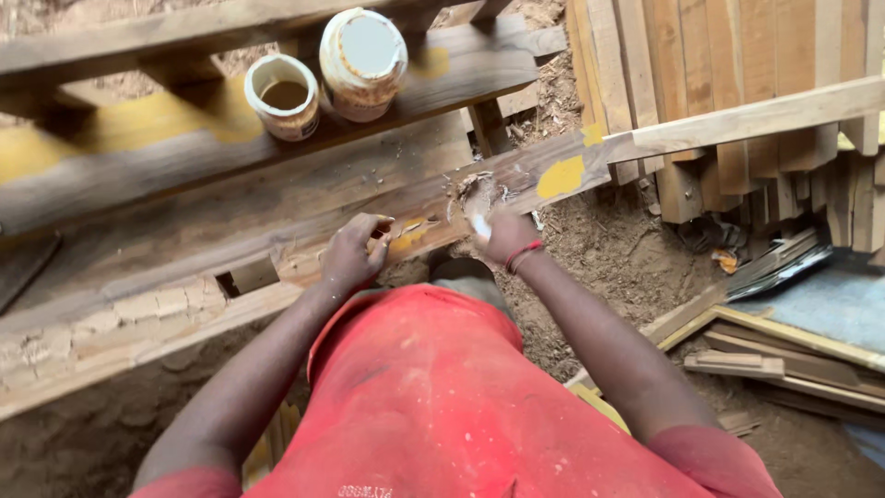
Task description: The person applies wood filler to gaps in a large wooden beam using a small applicator tool and wipes away excess with their fingers.
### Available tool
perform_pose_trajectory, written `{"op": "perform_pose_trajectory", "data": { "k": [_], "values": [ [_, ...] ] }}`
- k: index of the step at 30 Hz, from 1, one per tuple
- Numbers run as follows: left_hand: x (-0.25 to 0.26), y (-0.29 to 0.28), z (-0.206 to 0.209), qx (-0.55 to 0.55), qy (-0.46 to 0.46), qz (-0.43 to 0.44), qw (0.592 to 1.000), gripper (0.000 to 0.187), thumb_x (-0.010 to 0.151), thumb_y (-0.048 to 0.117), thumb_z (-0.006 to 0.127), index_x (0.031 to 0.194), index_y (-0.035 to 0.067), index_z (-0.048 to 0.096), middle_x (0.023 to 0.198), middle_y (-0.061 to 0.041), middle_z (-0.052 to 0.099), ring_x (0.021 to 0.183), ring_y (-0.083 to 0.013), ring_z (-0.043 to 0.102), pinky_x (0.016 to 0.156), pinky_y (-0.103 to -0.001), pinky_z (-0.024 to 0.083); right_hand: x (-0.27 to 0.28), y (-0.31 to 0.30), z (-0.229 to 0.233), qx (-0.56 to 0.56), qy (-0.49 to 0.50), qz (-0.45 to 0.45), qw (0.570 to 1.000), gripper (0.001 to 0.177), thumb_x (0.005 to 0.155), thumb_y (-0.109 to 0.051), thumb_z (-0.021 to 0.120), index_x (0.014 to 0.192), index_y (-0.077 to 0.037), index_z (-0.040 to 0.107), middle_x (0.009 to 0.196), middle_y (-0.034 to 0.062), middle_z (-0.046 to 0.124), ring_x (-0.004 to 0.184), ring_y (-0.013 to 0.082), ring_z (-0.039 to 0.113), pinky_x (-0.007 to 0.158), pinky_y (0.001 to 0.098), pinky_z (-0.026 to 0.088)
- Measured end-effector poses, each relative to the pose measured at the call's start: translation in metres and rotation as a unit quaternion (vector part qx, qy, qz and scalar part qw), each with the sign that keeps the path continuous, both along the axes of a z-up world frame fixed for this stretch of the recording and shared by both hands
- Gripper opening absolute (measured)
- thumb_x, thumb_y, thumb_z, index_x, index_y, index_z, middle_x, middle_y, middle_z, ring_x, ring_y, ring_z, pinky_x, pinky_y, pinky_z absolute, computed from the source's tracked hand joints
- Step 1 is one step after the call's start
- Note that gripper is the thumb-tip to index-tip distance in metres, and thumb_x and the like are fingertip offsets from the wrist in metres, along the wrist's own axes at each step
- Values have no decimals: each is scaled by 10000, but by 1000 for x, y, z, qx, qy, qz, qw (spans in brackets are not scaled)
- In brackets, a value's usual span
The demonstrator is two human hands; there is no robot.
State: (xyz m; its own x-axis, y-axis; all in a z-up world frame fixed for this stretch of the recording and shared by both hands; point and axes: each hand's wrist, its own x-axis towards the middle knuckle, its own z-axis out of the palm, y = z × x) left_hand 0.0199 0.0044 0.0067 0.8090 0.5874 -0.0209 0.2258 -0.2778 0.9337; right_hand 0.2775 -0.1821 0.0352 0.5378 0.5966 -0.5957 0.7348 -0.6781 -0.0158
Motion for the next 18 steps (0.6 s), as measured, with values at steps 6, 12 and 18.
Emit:
{"op": "perform_pose_trajectory", "data": {
  "k": [6,12,18],
  "values": [
    [23,7,19,37,-32,11,999,233,890,106,686,1119,64,701,1047,-158,713,957,-320,712,843,-413,568,1,-13,-35,140,-2,116,983,425,779,-406,706,1058,-90,762,1114,235,700,1041,400,684,926,479,548],
    [18,10,17,6,-7,-12,1000,252,905,143,689,1145,65,681,1043,-137,721,959,-297,731,834,-415,569,118,36,-49,-59,-34,-98,993,634,875,-670,620,1112,-100,765,1065,218,750,1007,375,729,896,471,579],
    [9,6,-3,20,-24,-6,999,259,906,133,689,1149,45,672,1051,-152,710,954,-305,725,844,-413,574,99,82,-67,-21,-12,-97,995,606,846,-619,640,1054,-67,780,1083,245,723,1040,402,694,914,466,561]
  ]
}}
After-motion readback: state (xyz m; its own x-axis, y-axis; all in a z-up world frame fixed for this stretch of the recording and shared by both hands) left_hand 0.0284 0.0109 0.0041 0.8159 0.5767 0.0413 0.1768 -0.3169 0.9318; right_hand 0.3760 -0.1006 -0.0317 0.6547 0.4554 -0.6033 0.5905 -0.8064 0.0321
